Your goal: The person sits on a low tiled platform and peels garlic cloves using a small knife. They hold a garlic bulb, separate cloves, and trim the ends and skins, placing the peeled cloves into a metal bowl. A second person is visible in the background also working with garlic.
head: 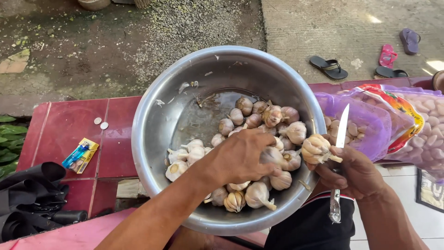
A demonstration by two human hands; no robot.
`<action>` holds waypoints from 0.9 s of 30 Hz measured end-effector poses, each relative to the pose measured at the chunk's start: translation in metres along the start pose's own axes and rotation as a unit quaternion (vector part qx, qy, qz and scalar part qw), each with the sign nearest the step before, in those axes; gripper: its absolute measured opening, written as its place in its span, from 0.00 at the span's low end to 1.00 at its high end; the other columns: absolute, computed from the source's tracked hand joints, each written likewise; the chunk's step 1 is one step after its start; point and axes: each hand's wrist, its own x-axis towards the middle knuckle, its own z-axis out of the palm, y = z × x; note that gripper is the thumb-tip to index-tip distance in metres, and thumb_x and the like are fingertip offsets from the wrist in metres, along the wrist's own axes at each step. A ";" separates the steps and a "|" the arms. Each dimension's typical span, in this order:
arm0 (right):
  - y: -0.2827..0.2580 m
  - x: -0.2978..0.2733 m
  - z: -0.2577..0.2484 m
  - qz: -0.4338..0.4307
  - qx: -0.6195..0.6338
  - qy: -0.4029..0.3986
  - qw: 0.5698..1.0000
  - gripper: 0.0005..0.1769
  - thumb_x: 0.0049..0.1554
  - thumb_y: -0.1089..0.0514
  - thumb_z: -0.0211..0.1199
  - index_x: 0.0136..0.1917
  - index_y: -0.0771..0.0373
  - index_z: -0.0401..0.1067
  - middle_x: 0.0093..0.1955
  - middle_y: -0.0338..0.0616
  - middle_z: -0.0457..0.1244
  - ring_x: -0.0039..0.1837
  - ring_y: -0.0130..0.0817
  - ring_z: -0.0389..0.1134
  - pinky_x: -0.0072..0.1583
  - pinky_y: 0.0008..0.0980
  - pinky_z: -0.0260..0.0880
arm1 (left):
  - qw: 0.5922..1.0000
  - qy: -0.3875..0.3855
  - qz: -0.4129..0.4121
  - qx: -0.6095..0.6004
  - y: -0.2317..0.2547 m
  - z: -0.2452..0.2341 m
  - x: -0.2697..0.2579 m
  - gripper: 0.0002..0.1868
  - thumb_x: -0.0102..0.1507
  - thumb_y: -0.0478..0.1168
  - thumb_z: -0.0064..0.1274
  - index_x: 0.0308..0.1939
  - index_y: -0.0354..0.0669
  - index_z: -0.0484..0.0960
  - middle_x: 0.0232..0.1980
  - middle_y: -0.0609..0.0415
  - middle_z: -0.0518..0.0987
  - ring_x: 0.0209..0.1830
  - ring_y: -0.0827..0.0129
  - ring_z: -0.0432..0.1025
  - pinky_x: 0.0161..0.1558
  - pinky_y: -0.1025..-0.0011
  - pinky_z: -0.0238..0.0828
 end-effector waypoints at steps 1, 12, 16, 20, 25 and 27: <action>0.000 0.001 0.001 -0.001 -0.001 0.000 1.000 0.24 0.64 0.52 0.60 0.63 0.73 0.62 0.44 0.67 0.64 0.24 0.23 0.49 0.26 0.18 0.48 | 1.000 0.000 0.001 0.000 -0.009 0.005 0.003 0.20 0.62 0.55 0.63 0.39 0.47 0.71 0.44 0.54 0.76 0.39 0.63 0.74 0.40 0.63 0.76; -0.018 0.105 0.100 0.072 -0.200 0.145 0.966 0.17 0.60 0.60 0.58 0.62 0.62 0.67 0.27 0.42 0.54 0.21 0.24 0.47 0.23 0.21 0.41 | 0.910 0.371 0.179 -0.034 -0.055 -0.007 -0.042 0.21 0.64 0.44 0.57 0.58 0.38 0.77 0.59 0.41 0.79 0.58 0.52 0.76 0.56 0.60 0.78; 0.010 0.161 0.122 0.027 -0.243 0.102 0.964 0.24 0.54 0.62 0.66 0.63 0.67 0.66 0.33 0.66 0.62 0.22 0.29 0.50 0.20 0.25 0.46 | 0.851 0.470 0.175 -0.158 -0.085 -0.004 -0.049 0.31 0.60 0.47 0.64 0.66 0.45 0.76 0.55 0.45 0.79 0.39 0.57 0.81 0.37 0.68 0.83; 0.012 0.173 0.163 0.037 -0.332 0.023 0.942 0.26 0.53 0.64 0.68 0.63 0.75 0.69 0.28 0.58 0.61 0.21 0.28 0.53 0.19 0.25 0.51 | 0.805 0.527 0.182 -0.202 -0.111 -0.004 -0.052 0.22 0.56 0.36 0.64 0.54 0.39 0.82 0.38 0.49 0.81 0.30 0.63 0.80 0.32 0.73 0.83; 0.013 0.161 0.179 0.011 -0.409 0.009 0.913 0.26 0.50 0.69 0.70 0.62 0.78 0.71 0.21 0.49 0.55 0.20 0.30 0.53 0.21 0.25 0.54 | 0.790 0.523 0.194 -0.253 -0.124 0.009 -0.041 0.17 0.52 0.32 0.63 0.45 0.36 0.80 0.31 0.48 0.78 0.26 0.64 0.80 0.29 0.71 0.82; 0.010 0.148 0.184 0.028 -0.519 0.052 0.853 0.29 0.49 0.58 0.72 0.63 0.65 0.74 0.29 0.50 0.62 0.29 0.36 0.60 0.32 0.32 0.61 | 0.804 0.513 0.198 -0.224 -0.114 0.006 -0.046 0.16 0.49 0.31 0.61 0.40 0.37 0.79 0.28 0.49 0.78 0.24 0.65 0.79 0.26 0.71 0.81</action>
